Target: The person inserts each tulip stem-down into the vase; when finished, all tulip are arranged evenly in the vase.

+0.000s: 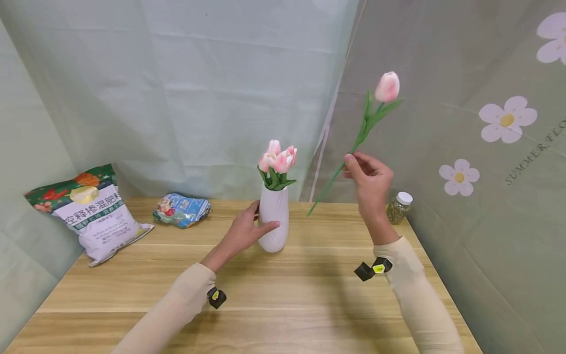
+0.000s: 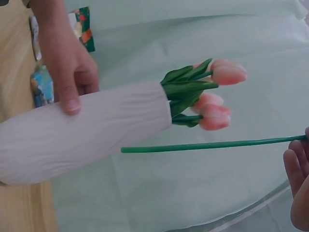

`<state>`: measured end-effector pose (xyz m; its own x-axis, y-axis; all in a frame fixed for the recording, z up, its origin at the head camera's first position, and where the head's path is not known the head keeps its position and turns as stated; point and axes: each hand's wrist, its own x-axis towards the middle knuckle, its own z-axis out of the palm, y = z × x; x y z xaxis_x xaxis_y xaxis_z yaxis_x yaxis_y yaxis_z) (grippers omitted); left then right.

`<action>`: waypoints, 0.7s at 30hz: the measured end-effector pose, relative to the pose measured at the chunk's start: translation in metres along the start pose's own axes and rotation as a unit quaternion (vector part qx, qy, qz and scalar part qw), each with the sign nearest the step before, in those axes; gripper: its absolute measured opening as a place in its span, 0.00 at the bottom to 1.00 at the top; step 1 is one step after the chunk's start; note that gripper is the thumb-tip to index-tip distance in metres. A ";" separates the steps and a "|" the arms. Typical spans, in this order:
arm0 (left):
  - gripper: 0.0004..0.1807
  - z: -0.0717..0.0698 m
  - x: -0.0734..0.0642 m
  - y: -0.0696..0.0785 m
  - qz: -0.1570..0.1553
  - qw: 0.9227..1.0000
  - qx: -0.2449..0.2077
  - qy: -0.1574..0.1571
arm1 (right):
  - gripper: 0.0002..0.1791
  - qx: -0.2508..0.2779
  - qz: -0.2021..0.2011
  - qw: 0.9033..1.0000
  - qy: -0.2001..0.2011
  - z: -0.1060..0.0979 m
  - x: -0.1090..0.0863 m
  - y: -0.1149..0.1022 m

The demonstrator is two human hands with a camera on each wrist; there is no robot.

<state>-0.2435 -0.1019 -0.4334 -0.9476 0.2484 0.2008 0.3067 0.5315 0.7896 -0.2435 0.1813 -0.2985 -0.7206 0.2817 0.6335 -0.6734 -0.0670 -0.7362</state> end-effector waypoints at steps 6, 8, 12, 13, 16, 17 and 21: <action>0.48 0.000 0.000 0.000 0.001 1.000 0.000 0.001 | 0.06 0.016 -0.016 1.000 -0.010 0.004 0.008 -0.009; 0.48 0.000 0.000 0.000 0.002 1.000 0.001 0.001 | 0.07 0.017 -0.025 0.999 -0.012 0.006 0.010 -0.012; 0.49 0.001 0.000 -0.001 0.001 1.000 0.001 0.000 | 0.08 0.022 -0.039 0.999 -0.008 0.009 0.013 -0.017; 0.49 0.001 0.000 -0.001 0.002 1.000 0.000 0.000 | 0.08 0.023 -0.044 0.999 -0.007 0.009 0.014 -0.018; 0.49 0.001 0.000 -0.001 0.003 1.000 -0.001 0.001 | 0.09 0.025 -0.053 0.998 -0.005 0.011 0.016 -0.020; 0.49 0.001 0.000 -0.001 0.004 1.000 -0.001 0.001 | 0.09 0.026 -0.055 0.998 -0.005 0.011 0.016 -0.020; 0.49 0.001 0.001 -0.001 0.005 1.000 -0.002 0.004 | 0.09 0.024 -0.061 0.998 -0.003 0.014 0.018 -0.023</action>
<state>-0.2445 -0.1019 -0.4348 -0.9451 0.2475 0.2134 0.3160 0.5262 0.7894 -0.2435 0.1747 -0.2668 -0.6334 0.2844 0.7197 -0.7635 -0.0777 -0.6412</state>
